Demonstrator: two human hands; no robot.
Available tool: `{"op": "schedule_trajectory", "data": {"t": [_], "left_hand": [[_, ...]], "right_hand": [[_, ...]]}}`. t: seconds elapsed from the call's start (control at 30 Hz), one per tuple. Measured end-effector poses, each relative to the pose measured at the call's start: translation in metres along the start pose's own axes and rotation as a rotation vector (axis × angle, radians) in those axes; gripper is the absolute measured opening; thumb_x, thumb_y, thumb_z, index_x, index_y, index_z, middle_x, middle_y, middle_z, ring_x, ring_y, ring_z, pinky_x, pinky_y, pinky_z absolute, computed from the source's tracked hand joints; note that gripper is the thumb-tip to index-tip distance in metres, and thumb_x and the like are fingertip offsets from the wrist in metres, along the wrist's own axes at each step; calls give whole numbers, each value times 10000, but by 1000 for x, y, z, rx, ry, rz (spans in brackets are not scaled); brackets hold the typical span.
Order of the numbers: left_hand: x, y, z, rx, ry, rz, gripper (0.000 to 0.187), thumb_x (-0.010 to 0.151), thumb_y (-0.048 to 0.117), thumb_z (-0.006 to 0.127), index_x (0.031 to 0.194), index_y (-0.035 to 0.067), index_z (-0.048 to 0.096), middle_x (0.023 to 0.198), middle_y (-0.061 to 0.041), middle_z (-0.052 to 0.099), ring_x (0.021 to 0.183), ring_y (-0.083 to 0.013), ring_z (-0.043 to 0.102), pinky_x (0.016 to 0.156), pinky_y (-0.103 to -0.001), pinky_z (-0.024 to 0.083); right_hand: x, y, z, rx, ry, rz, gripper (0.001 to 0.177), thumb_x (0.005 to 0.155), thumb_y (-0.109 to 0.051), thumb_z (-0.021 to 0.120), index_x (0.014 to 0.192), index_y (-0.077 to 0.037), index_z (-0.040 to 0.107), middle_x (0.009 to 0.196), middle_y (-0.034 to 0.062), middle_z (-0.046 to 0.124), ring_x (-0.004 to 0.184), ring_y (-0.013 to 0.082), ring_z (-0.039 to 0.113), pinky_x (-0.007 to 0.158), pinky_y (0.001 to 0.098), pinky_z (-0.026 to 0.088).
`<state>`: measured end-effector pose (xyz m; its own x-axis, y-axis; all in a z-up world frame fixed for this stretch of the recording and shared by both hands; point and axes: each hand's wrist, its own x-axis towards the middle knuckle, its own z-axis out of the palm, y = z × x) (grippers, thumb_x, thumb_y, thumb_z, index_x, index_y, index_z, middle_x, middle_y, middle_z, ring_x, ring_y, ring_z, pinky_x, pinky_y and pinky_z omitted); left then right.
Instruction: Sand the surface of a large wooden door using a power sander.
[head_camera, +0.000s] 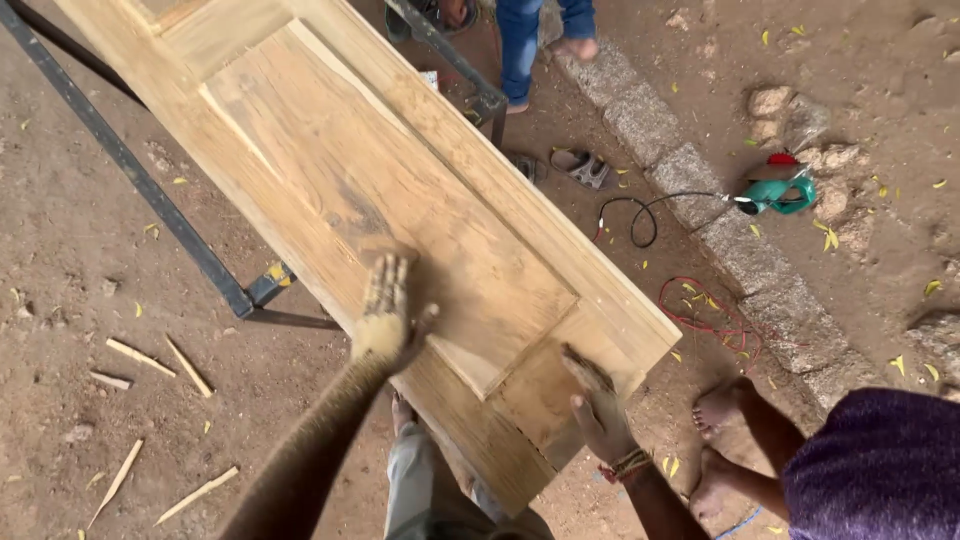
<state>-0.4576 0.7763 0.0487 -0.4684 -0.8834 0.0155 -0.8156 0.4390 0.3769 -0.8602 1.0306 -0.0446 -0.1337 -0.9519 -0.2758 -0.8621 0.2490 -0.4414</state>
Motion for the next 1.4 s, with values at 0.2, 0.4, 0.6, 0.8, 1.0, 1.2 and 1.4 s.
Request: {"op": "schedule_trajectory", "data": {"t": [0.2, 0.4, 0.6, 0.8, 1.0, 1.2, 1.4], "left_hand": [[170, -148, -65, 60, 56, -137, 913, 1034, 649, 197, 1596, -56, 48, 1683, -255, 3, 1574, -361, -35, 1274, -437, -26], [231, -89, -136, 108, -256, -82, 1043, 955, 777, 245, 1585, 7, -66, 1694, -193, -87, 1562, -321, -47, 1246, -432, -9], [119, 60, -66, -312, -461, 783, 884, 1021, 586, 636, 1515, -51, 271, 1589, -233, 391, 1410, -317, 422, 1256, -464, 261], [217, -89, -120, -219, -167, 118, 922, 1072, 615, 465, 1616, 9, 33, 1689, -225, 47, 1555, -333, 78, 1317, -489, 100], [317, -245, -127, -30, -99, -242, 987, 1038, 703, 222, 1643, 3, -121, 1740, -211, -165, 1630, -348, -148, 1322, -501, -85], [262, -113, -73, -41, -118, 250, 1110, 910, 817, 97, 1573, -62, -44, 1652, -274, -75, 1536, -379, -64, 1216, -473, -44], [127, 41, 38, -359, 369, 615, 864, 1056, 651, 133, 1625, 3, 94, 1707, -227, 82, 1595, -375, 98, 1319, -553, 88]], "right_hand": [[3, -145, -97, 94, 430, -275, 590, 1004, -315, 455, 1509, -9, 437, 1632, 203, 388, 1564, 303, 277, 1246, 446, 195], [21, -171, -95, -151, 478, -40, 726, 968, -441, 419, 1552, -14, 357, 1652, 185, 323, 1552, 333, 255, 1194, 510, 169], [23, -168, -92, -180, 464, 1, 755, 1017, -501, 334, 1568, 15, 328, 1670, 192, 288, 1569, 356, 222, 1215, 553, 171], [20, -171, -88, -161, 504, 36, 694, 1069, -497, 277, 1575, -28, 345, 1677, 157, 321, 1584, 313, 279, 1228, 488, 224], [32, -190, -98, -211, 456, 76, 756, 1037, -507, 259, 1585, 10, 321, 1678, 195, 283, 1563, 356, 225, 1222, 510, 146], [52, -199, -90, -84, 579, 110, 729, 1085, -497, 198, 1595, 8, 330, 1684, 187, 316, 1578, 349, 263, 1281, 467, 160], [102, -238, -74, 249, 777, 102, 776, 1101, -547, 188, 1591, 35, 339, 1656, 186, 398, 1571, 330, 334, 1309, 447, 168]]}}
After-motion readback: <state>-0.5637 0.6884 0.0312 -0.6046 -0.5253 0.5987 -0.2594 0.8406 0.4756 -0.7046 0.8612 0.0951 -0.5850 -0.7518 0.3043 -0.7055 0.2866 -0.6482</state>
